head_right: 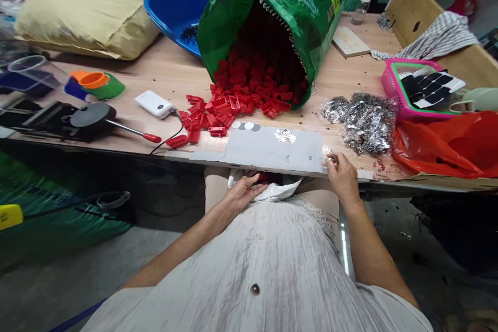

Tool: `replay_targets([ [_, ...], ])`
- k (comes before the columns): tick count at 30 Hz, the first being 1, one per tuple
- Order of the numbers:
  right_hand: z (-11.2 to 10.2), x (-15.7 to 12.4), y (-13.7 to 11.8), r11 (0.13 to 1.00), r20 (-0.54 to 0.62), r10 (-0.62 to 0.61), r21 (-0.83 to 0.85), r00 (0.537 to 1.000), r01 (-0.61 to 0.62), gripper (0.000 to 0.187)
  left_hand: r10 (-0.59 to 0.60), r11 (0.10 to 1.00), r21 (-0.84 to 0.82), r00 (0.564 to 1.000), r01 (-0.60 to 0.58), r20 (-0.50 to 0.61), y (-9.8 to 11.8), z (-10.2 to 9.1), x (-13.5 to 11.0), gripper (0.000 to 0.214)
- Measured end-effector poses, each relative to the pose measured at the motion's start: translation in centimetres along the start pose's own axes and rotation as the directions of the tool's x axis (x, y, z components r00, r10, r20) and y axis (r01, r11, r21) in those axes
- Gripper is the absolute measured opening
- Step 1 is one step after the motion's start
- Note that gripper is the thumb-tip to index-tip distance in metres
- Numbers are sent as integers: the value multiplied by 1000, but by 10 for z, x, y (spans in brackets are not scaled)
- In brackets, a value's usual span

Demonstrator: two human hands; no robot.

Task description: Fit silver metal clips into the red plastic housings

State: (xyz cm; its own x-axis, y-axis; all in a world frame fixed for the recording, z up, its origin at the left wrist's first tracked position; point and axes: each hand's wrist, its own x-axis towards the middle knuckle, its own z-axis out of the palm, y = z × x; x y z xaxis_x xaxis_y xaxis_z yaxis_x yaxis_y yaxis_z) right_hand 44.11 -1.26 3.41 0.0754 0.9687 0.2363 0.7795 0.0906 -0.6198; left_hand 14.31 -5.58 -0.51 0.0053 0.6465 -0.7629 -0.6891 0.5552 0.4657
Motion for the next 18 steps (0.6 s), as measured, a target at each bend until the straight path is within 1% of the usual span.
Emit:
replay_targets([
  [2, -7, 6, 18, 995, -28, -31, -95, 999, 28, 27, 13, 1000, 27, 1000, -13, 0, 0, 0, 0, 32],
  [5, -9, 13, 31, 987, 4, -72, -143, 997, 72, 23, 34, 996, 79, 999, -36, 24, 1, 1, -4, 33],
  [8, -6, 19, 30, 985, 28, -88, -148, 996, 91, 21, 48, 977, 201, 994, -68, 103, 6, 0, -12, 25],
  [10, -4, 22, 26, 980, 36, -79, -182, 996, 84, 20, 80, 944, 303, 980, -132, 180, 12, -1, -20, 22],
  [11, -3, 23, 25, 975, 38, -67, -209, 997, 74, 19, 116, 922, 339, 969, -187, 219, 17, -1, -23, 22],
  [13, -2, 24, 23, 962, 44, -41, -269, 998, 51, 19, 225, 871, 368, 930, -325, 290, 29, 0, -29, 24],
  [15, -2, 25, 24, 951, 40, -23, -306, 999, 34, 20, 357, 793, 386, 873, -472, 333, 47, 1, -29, 25],
  [17, 0, 25, 28, 949, 45, -18, -314, 999, 31, 21, 503, 661, 444, 796, -605, 337, 70, -1, -23, 23],
  [18, 1, 25, 30, 948, 43, -13, -316, 999, 26, 23, 596, 561, 492, 738, -665, 317, 82, -4, -19, 22],
])
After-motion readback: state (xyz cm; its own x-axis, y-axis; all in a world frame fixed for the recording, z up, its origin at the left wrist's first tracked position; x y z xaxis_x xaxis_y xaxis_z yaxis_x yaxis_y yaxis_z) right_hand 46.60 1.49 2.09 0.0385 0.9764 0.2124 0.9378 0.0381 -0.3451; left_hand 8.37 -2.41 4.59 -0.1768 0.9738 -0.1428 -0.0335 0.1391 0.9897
